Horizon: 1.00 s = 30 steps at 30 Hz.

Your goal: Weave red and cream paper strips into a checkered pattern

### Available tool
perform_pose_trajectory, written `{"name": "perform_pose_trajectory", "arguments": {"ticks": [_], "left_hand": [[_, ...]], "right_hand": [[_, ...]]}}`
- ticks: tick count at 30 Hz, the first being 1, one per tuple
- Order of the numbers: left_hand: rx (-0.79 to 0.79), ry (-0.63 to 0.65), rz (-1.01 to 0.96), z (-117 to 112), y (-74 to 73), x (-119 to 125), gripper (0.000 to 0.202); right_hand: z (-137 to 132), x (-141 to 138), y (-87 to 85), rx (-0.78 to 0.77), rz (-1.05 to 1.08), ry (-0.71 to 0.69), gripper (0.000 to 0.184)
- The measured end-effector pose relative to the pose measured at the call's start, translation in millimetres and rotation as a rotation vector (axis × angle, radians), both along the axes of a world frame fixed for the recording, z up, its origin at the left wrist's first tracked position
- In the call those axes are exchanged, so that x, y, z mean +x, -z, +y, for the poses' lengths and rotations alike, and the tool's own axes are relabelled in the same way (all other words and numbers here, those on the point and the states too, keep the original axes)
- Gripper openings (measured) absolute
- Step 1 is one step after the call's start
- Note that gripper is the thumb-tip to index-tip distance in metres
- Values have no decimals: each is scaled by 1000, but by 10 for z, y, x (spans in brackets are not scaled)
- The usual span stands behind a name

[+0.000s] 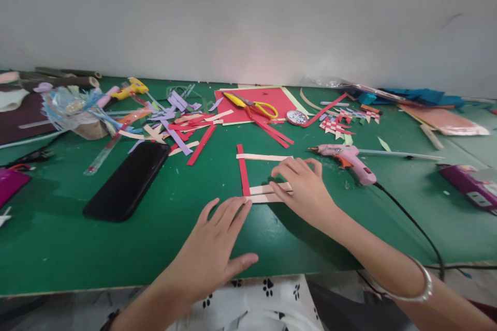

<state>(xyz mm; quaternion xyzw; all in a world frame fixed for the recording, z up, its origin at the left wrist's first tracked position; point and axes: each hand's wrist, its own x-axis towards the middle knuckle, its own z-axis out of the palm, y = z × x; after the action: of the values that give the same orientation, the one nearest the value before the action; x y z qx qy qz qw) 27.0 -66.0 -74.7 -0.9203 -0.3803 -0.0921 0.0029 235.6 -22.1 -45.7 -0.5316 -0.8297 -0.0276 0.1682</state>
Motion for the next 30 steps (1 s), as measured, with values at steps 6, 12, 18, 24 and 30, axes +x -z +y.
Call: {"name": "perform_pose_trajectory", "arguments": {"ticks": [6,12,18,24,30], "left_hand": [[-58,63,33,229,-167,-247,68],[-265,271,149,440,-140,-272,76],[-328,277,148,491,-96,-254,82],[-308,328,99,554,-158,-188,78],[-308,324,78,600,-133,-154,73]], "right_hand": [[-288,9,7,22,-93,-185,16],[-312,-48,157,-106,-88,-192,26],[-201,-38,116,-232,-37,-84,13],[-145,-78,34,-370,3,-90,11],[-133,-100,-21,-460,82,-36,15]]}}
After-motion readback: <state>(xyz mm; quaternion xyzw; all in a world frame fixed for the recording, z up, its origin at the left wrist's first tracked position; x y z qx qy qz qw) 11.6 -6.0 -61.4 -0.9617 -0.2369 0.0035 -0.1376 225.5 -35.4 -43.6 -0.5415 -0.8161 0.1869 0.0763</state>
